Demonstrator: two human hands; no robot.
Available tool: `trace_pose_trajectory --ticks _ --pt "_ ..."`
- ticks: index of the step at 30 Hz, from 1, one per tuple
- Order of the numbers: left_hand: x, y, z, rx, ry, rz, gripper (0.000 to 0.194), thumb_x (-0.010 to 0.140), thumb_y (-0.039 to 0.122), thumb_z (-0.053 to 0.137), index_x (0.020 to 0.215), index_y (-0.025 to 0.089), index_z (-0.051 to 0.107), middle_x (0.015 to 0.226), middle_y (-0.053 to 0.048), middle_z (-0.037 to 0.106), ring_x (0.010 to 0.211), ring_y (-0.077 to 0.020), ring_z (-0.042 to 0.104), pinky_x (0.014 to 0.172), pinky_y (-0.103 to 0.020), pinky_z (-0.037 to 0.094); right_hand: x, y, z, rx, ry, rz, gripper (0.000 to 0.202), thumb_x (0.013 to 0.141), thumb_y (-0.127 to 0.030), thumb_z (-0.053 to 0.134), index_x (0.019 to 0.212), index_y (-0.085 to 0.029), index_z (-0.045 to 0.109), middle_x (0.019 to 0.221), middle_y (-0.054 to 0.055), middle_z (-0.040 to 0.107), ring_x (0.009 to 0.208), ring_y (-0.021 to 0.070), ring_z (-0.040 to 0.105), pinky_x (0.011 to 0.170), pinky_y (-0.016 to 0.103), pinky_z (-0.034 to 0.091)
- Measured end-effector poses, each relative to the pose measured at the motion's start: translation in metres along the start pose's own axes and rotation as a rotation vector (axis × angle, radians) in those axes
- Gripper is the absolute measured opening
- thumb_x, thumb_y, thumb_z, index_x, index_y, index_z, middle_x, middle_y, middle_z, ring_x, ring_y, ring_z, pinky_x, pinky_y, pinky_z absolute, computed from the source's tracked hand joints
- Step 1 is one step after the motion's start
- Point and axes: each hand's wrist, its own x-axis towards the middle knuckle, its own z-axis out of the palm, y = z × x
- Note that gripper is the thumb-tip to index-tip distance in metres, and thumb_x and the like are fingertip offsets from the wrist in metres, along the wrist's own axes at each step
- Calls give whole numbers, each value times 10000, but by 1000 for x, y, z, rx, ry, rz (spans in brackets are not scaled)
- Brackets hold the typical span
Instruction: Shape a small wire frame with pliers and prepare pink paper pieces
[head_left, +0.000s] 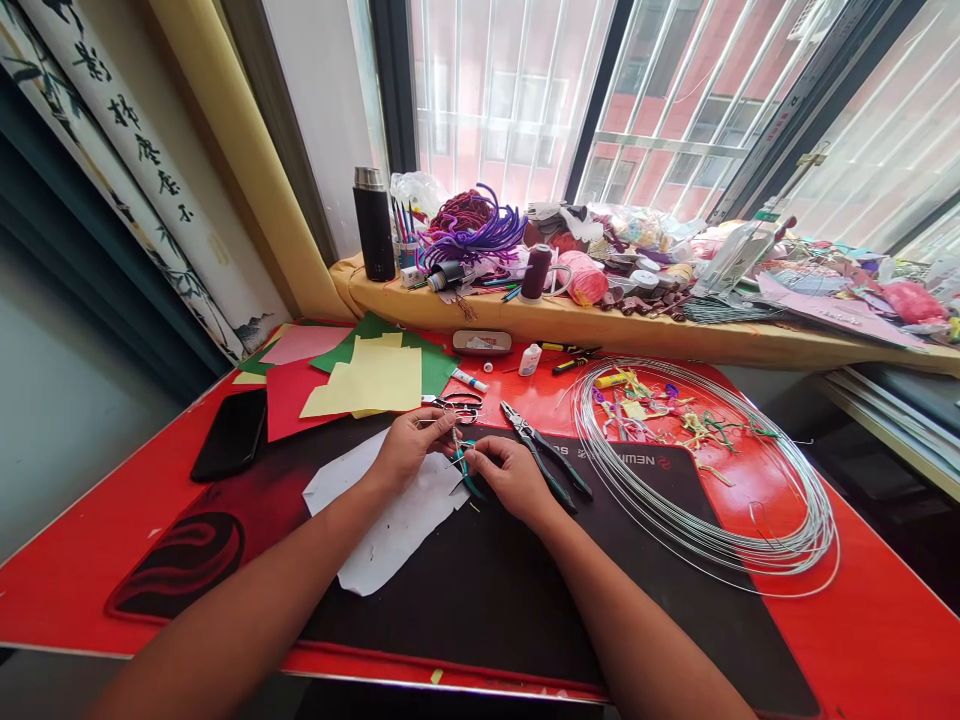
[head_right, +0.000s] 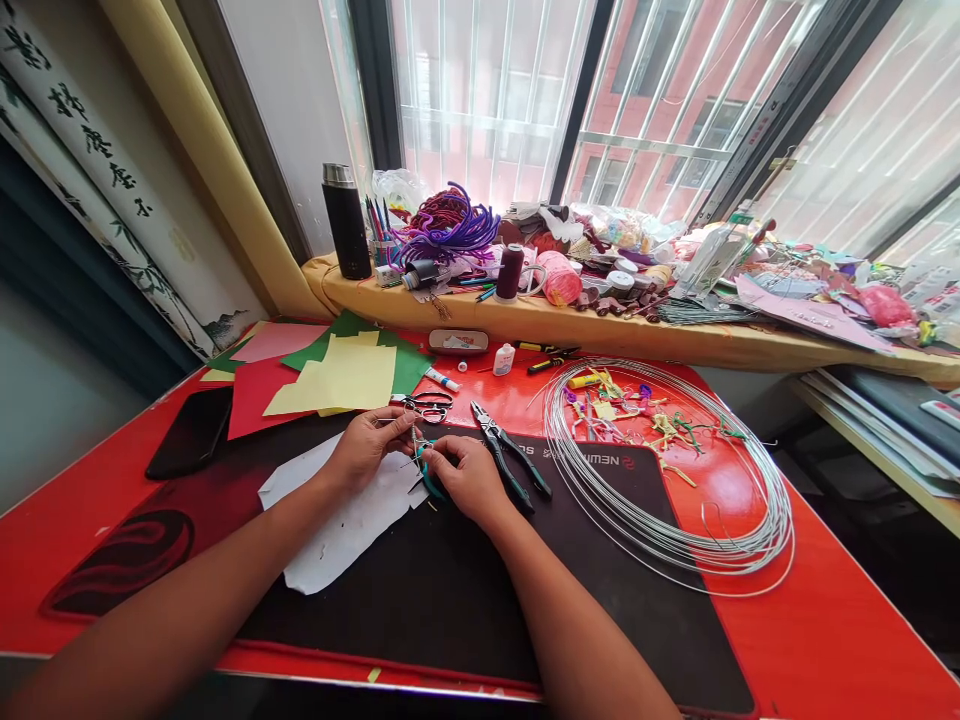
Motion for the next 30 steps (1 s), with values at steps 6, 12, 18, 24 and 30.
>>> trace_pose_trajectory --ticks 6,12,18,24,30 --pt "1 -2 -1 18 -22 15 426 700 537 865 834 154 737 722 -46 715 600 -161 645 604 -296 552 -1 3 0 -24 -3 -12 262 896 -359 718 1116 -223 762 890 27 750 838 205 662 792 307 491" --pt "0 -2 3 10 -41 -4 441 686 543 872 820 151 720 706 -43 704 608 -161 641 593 -286 547 -2 4 1 -89 16 -41 245 895 -333 728 1112 -227 764 891 37 759 874 227 666 869 356 481" --pt "-1 -2 3 11 -45 -21 424 691 542 869 791 156 724 708 -41 702 594 -149 627 603 -284 544 -3 6 2 -146 21 -61 232 902 -362 727 1097 -245 771 894 45 771 928 252 669 907 384 480" --pt "0 -7 2 -24 -55 -43 420 683 536 879 779 154 731 696 -37 698 586 -141 622 588 -269 536 -2 8 3 -128 35 -70 224 906 -372 726 1086 -255 789 894 50 782 886 248 687 901 387 492" --pt "1 -10 2 -56 -53 -47 417 693 521 883 780 144 728 712 -42 700 593 -137 629 583 -263 535 -1 11 2 -68 33 -83 206 898 -349 734 1064 -247 800 929 53 796 870 242 709 862 368 504"
